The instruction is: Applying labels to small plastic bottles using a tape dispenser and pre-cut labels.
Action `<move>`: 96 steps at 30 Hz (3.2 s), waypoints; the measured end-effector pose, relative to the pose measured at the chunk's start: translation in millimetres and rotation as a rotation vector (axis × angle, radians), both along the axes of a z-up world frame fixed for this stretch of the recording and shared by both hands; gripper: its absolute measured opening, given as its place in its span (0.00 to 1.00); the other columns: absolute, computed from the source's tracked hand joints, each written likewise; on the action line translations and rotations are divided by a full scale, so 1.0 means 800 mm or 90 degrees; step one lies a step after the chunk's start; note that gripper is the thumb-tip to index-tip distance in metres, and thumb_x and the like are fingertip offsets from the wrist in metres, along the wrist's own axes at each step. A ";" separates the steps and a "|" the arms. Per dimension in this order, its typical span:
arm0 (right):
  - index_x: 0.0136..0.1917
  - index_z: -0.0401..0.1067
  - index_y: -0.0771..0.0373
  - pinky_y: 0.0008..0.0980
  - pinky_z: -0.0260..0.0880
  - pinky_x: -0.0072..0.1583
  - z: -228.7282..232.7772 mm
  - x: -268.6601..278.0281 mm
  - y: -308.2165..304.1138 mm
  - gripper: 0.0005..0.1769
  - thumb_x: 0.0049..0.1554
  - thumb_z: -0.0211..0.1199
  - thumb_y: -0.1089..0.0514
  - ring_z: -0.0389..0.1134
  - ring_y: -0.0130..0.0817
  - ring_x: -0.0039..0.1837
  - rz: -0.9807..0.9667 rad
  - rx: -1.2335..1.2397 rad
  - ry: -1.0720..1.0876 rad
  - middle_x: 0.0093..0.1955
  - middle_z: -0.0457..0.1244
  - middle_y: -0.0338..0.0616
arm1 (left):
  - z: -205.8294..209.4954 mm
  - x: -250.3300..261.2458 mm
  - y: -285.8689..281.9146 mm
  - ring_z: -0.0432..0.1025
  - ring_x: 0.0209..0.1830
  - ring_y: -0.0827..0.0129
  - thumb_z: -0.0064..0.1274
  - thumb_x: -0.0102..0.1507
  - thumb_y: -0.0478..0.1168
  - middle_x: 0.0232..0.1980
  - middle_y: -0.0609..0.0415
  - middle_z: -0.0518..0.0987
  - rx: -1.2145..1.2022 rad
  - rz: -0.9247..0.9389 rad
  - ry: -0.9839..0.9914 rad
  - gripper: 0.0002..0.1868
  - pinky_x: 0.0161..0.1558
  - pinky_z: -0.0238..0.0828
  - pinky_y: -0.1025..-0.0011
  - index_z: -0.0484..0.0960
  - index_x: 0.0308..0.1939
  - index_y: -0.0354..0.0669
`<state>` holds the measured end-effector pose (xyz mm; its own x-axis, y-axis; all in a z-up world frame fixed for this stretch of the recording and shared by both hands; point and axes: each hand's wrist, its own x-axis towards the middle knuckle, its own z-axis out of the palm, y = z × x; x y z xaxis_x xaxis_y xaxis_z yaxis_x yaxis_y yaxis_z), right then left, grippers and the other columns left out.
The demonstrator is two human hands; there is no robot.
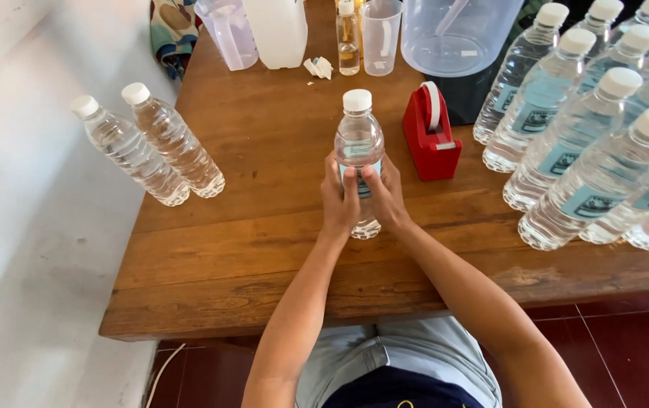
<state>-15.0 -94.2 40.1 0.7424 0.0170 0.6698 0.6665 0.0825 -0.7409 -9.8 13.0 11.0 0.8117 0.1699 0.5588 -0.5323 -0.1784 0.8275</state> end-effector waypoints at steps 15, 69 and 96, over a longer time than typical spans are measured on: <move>0.65 0.81 0.65 0.47 0.73 0.72 0.006 0.059 0.004 0.45 0.82 0.29 0.33 0.72 0.37 0.59 0.017 0.022 0.142 0.58 0.73 0.48 | 0.048 0.029 -0.007 0.81 0.70 0.44 0.20 0.85 0.55 0.68 0.30 0.86 -0.066 -0.013 0.047 0.34 0.74 0.72 0.43 0.77 0.81 0.46; 0.71 0.78 0.67 0.53 0.76 0.66 -0.030 0.085 0.002 0.47 0.57 0.82 0.28 0.72 0.35 0.62 0.067 -0.021 0.050 0.60 0.75 0.54 | -0.065 0.076 0.022 0.74 0.63 0.66 0.34 0.79 0.69 0.69 0.35 0.83 -0.072 -0.063 -0.135 0.49 0.66 0.77 0.50 0.69 0.85 0.26; 0.79 0.71 0.77 0.63 0.65 0.78 -0.037 0.099 0.012 0.32 0.78 0.54 0.46 0.66 0.45 0.75 0.011 -0.011 0.103 0.72 0.71 0.68 | -0.032 0.087 0.014 0.75 0.63 0.61 0.25 0.84 0.60 0.65 0.36 0.83 -0.067 -0.043 -0.042 0.38 0.66 0.75 0.52 0.75 0.81 0.34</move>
<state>64.3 -84.7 10.8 0.8404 0.0411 0.5404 0.5364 0.0798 -0.8402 60.1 24.1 -14.9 0.7859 0.1760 0.5929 -0.5936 -0.0543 0.8029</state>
